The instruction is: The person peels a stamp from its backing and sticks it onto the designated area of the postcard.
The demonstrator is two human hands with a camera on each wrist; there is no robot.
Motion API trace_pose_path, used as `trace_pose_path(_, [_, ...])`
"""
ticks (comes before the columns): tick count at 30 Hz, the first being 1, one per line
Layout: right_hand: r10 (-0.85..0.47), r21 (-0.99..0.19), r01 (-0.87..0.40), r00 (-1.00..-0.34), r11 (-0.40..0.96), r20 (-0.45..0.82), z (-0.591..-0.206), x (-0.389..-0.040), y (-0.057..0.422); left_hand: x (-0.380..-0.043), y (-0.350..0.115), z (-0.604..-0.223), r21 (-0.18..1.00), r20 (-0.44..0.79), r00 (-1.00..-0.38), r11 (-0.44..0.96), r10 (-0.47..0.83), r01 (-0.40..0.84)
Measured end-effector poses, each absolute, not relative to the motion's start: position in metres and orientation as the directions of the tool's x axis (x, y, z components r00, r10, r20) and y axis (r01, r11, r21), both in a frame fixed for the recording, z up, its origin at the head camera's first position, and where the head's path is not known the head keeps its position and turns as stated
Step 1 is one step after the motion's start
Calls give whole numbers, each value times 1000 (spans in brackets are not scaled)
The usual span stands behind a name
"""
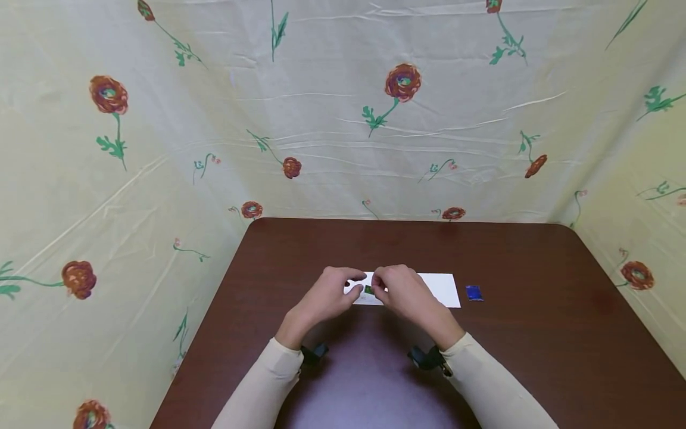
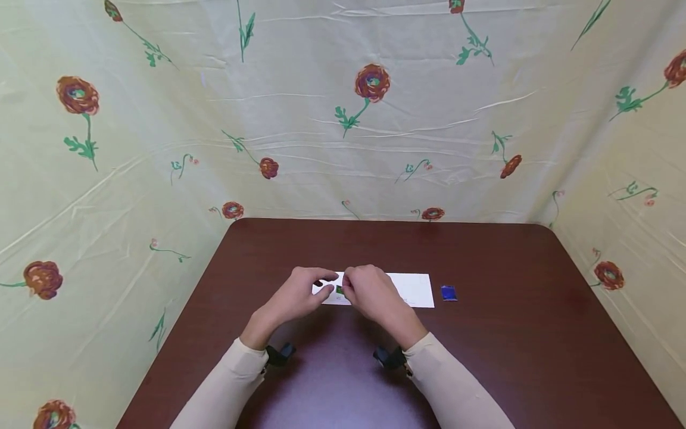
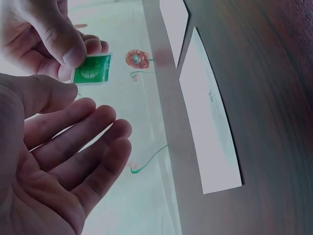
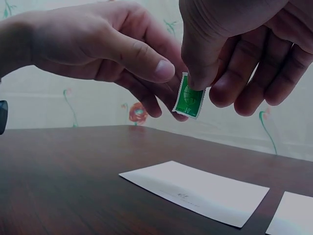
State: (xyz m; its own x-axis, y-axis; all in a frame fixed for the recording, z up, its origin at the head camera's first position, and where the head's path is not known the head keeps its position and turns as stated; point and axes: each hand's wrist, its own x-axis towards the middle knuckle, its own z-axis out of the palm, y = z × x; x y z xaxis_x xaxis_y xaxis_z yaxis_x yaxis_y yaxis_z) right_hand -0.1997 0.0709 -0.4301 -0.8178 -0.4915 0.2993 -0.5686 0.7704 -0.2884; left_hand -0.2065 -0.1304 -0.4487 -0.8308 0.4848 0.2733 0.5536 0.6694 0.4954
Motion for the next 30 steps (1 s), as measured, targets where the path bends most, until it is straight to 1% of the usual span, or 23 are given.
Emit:
trace_pose_path(5, [-490, -298, -567, -819, 768, 297, -430, -200, 70, -206, -128, -449, 537, 289, -829, 635, 479, 555])
trace_pose_path(12, [-487, -290, -567, -818, 771, 306, -432, -199, 68, -205, -129, -450, 501, 317, -825, 655, 469, 565])
trace_pose_path(22, [-477, -322, -553, -830, 768, 288, -436, -197, 71, -203, -131, -450, 531, 339, -839, 650, 425, 544])
trace_pose_path(30, [-498, -311, -574, -816, 758, 293, -442, -197, 70, -201, -131, -453, 539, 311, -852, 660, 422, 524])
